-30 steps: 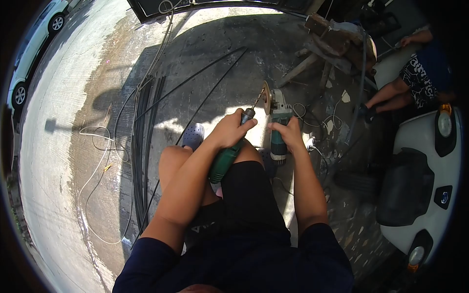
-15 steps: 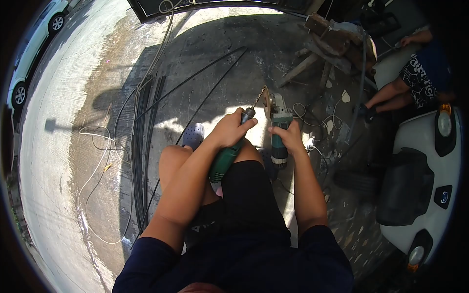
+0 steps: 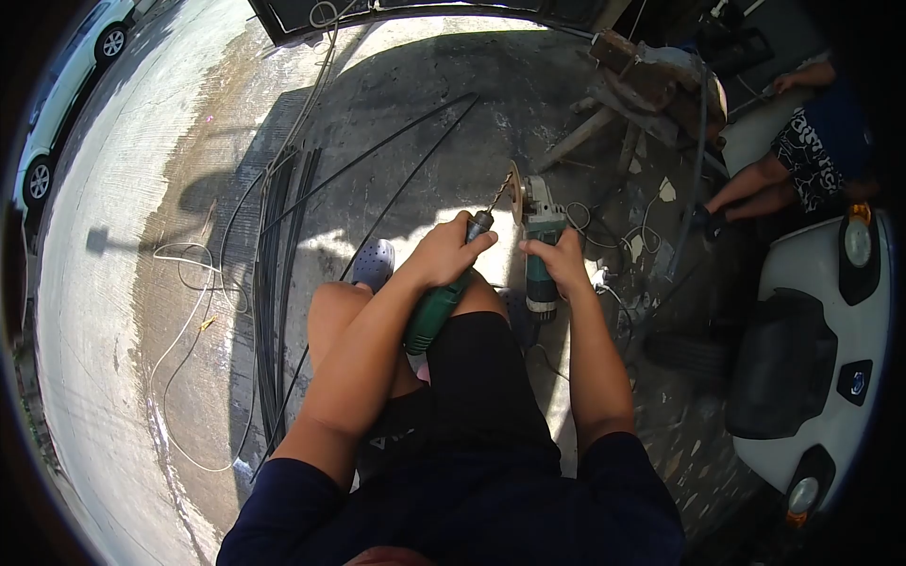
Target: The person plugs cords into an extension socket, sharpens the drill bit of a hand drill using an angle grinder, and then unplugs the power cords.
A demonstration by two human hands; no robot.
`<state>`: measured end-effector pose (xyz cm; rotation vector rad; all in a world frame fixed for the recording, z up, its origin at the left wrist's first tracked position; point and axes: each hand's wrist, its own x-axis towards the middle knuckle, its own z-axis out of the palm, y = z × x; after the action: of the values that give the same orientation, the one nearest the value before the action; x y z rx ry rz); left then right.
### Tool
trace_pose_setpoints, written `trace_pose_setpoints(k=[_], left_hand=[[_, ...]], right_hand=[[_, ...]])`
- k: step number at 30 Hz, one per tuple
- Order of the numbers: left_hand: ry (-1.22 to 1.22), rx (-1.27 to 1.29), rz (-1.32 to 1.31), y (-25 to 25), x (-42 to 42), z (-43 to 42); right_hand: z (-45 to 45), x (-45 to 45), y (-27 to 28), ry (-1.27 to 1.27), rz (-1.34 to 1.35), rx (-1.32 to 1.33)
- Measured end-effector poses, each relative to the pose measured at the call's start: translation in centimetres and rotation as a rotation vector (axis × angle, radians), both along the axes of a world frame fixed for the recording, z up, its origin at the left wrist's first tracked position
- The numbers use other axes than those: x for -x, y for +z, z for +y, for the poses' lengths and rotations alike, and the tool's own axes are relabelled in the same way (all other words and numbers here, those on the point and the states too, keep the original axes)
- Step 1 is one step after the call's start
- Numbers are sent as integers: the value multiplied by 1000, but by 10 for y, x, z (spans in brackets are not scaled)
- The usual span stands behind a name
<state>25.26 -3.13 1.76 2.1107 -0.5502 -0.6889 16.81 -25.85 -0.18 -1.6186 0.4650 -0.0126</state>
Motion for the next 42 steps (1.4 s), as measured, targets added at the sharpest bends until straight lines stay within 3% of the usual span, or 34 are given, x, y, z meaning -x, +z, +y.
trace_pose_setpoints(k=[23, 31, 36, 38, 40, 42], left_hand=[[-22, -2, -6, 6, 0, -2], [202, 77, -36, 13, 9, 3], [183, 162, 4, 11, 12, 6], [187, 397, 225, 14, 13, 9], [123, 434, 285, 21, 15, 15], [-6, 584, 508, 28, 19, 20]], right_hand=[[1, 4, -23, -34, 23, -50], [-1, 37, -47, -140, 48, -103], [-2, 59, -44, -177, 34, -164], [-6, 67, -50, -184, 55, -171], [-8, 73, -52, -185, 72, -179], [-10, 79, -52, -205, 41, -193]])
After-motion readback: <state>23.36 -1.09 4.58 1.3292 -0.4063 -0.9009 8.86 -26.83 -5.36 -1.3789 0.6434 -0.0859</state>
